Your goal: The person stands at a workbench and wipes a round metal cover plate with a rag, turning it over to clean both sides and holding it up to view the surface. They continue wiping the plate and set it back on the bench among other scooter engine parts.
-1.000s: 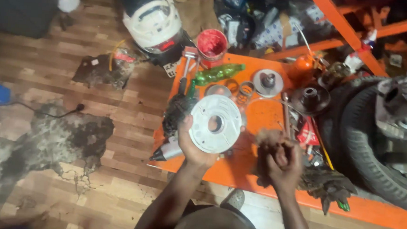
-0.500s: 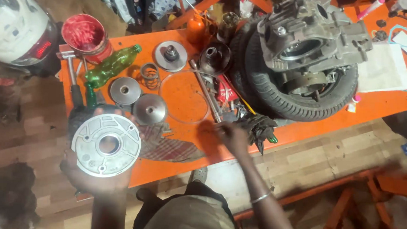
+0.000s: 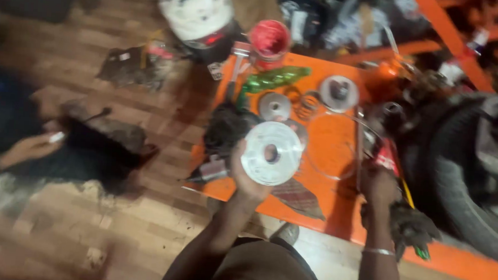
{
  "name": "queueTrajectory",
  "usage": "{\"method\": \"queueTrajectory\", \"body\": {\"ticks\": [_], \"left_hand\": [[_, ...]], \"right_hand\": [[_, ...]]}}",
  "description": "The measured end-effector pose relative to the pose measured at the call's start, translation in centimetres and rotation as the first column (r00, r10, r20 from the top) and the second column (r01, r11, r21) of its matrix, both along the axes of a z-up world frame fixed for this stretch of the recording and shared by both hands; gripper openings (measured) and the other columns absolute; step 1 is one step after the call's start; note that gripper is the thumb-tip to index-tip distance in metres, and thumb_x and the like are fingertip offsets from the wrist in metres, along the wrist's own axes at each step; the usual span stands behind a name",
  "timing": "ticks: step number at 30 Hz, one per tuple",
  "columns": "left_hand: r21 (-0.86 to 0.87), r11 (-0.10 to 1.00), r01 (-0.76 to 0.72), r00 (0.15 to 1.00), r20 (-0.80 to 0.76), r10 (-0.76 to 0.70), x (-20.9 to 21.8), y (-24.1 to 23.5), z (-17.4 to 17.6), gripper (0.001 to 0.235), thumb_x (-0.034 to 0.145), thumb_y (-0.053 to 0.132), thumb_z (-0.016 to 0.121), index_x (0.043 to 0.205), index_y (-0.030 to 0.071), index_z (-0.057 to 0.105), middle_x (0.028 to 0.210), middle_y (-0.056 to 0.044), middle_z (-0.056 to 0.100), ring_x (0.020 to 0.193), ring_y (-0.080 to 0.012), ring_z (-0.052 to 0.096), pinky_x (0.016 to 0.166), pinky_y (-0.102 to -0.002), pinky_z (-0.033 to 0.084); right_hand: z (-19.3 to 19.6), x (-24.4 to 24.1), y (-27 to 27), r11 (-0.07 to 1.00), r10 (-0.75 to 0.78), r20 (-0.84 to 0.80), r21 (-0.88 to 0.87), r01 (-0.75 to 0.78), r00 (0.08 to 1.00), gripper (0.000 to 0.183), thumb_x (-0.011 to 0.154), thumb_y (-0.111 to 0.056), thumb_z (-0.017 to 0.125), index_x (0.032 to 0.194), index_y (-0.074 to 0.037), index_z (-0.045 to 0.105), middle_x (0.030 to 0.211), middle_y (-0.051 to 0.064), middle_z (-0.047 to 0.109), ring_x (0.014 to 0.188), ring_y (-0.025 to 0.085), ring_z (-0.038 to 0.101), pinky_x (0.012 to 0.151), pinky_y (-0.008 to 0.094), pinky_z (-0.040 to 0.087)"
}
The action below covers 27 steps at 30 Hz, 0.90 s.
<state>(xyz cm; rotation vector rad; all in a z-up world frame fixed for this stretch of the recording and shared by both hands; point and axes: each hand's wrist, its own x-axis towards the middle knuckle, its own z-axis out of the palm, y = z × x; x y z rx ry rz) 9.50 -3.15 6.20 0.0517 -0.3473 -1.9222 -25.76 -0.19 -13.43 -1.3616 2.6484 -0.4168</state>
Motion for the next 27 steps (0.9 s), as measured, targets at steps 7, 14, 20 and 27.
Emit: {"method": "queueTrajectory", "body": {"ticks": [7, 14, 20, 27], "left_hand": [[0.013, 1.0, -0.007, 1.0, 0.027, 0.007, -0.6, -0.5, 0.3, 0.083, 0.099, 0.06, 0.05, 0.158, 0.003, 0.041, 0.15, -0.021, 0.053, 0.135, -0.039, 0.055, 0.106, -0.058, 0.05], [0.012, 1.0, 0.028, 0.999, 0.032, -0.029, -1.6, -1.3, 1.3, 0.085, 0.095, 0.058, 0.052, 0.159, 0.004, 0.038, 0.152, -0.021, 0.05, 0.138, -0.0394, 0.052, 0.108, -0.061, 0.048], [-0.105, 0.994, 0.003, 1.0, 0.008, -0.002, -3.9, -0.9, 4.6, 0.088, 0.089, 0.051, 0.061, 0.16, 0.006, 0.035, 0.161, -0.025, 0.039, 0.149, -0.043, 0.04, 0.119, -0.063, 0.038], [-0.113, 0.993, 0.027, 0.998, -0.054, -0.034, -6.1, -0.3, 6.4, 0.093, 0.083, 0.049, 0.067, 0.16, 0.011, 0.031, 0.165, -0.029, 0.03, 0.154, -0.0482, 0.031, 0.122, -0.069, 0.03]], "right_hand": [[0.6, -0.5, 1.0, 0.998, -0.033, 0.061, 0.056, 0.03, 0.998, 0.041, 0.087, -0.049, 0.07, 0.111, -0.017, 0.081, 0.103, 0.022, 0.074, 0.095, 0.043, 0.071, 0.082, 0.055, 0.056], [4.6, 2.1, 4.3, 0.9, 0.203, 0.945, -0.283, 0.331, 0.258, 0.02, 0.101, -0.024, 0.055, 0.113, -0.009, 0.063, 0.094, 0.006, 0.067, 0.084, 0.02, 0.066, 0.071, 0.039, 0.054], [16.4, 12.5, 7.3, 0.836, 0.431, 0.901, -0.415, 0.36, 0.037, 0.016, 0.093, -0.005, 0.065, 0.108, -0.009, 0.061, 0.086, 0.003, 0.063, 0.076, 0.016, 0.066, 0.065, 0.033, 0.055], [22.0, 16.8, 8.5, 0.795, 0.47, 0.781, -0.577, 0.186, 0.412, 0.034, 0.09, -0.001, 0.073, 0.125, -0.001, 0.07, 0.085, 0.0, 0.062, 0.074, 0.007, 0.061, 0.067, 0.026, 0.053]]}}
